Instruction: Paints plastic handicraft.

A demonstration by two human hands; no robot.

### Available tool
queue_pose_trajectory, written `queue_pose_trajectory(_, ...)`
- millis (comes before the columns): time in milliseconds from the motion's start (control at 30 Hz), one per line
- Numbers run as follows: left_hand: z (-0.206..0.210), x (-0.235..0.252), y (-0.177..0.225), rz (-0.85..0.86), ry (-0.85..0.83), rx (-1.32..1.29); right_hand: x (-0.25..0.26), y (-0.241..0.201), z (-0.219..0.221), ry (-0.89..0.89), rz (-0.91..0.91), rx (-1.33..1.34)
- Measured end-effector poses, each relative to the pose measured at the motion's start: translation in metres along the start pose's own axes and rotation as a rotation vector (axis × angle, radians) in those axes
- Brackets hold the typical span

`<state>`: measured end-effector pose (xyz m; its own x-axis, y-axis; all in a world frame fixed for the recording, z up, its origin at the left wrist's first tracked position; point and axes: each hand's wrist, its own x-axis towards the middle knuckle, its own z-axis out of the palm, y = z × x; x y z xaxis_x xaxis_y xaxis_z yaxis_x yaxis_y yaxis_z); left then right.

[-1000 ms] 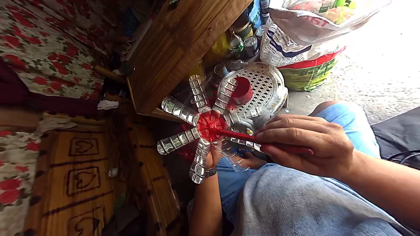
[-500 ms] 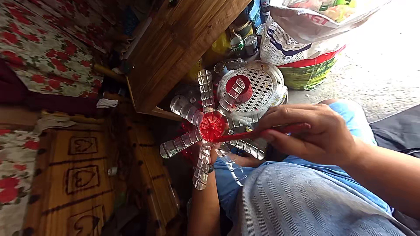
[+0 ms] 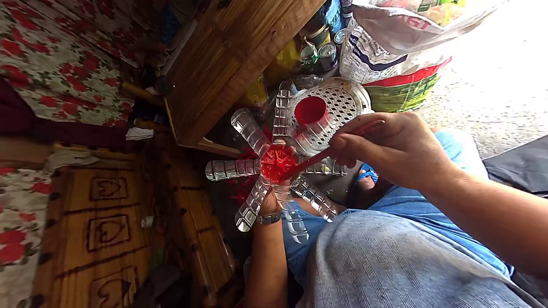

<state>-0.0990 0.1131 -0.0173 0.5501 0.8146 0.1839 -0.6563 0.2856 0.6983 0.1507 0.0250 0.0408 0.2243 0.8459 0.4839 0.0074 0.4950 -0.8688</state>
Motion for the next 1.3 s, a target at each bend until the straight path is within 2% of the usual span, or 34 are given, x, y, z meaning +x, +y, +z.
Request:
queue_pose_trajectory(133,0.003,-0.006,-0.005,0.119,0.184,0.174,0.0,-0.002,-0.004,0.02,-0.065,-0.034)
queue_pose_trajectory(267,0.011,-0.007,-0.006,0.143,0.157,0.156,0.001,-0.002,-0.003,-0.043,-0.067,-0.018)
queue_pose_trajectory(400,0.005,-0.007,-0.01,0.246,0.247,0.276,0.003,-0.004,-0.006,0.024,-0.094,-0.07)
queue_pose_trajectory(500,0.009,-0.009,-0.008,0.193,0.211,0.239,0.002,-0.007,-0.004,0.023,-0.076,-0.021)
queue_pose_trajectory(567,0.008,-0.009,-0.008,0.13,0.12,0.2,0.0,-0.004,0.001,-0.004,-0.047,0.03)
queue_pose_trajectory(667,0.009,-0.007,-0.006,0.038,0.058,0.133,-0.002,0.002,0.003,0.039,-0.043,0.044)
queue_pose_trajectory(800,0.003,-0.007,-0.007,0.063,0.113,0.132,-0.005,-0.004,0.001,0.069,-0.065,0.026)
queue_pose_trajectory(933,0.004,-0.005,-0.008,0.058,0.091,0.106,-0.008,-0.001,0.005,0.035,-0.053,0.032)
queue_pose_trajectory(1067,0.001,-0.008,-0.01,0.156,0.277,0.244,-0.004,-0.003,-0.005,0.107,-0.067,-0.008)
queue_pose_trajectory(1133,-0.009,-0.008,-0.008,0.185,0.236,0.282,-0.001,-0.006,-0.009,0.111,-0.061,-0.028)
queue_pose_trajectory(1200,-0.008,-0.007,-0.007,0.141,0.169,0.234,0.002,-0.006,-0.011,0.074,-0.037,-0.022)
queue_pose_trajectory(1300,0.007,-0.006,-0.01,0.12,0.23,0.19,0.004,-0.002,-0.008,-0.021,0.01,-0.022)
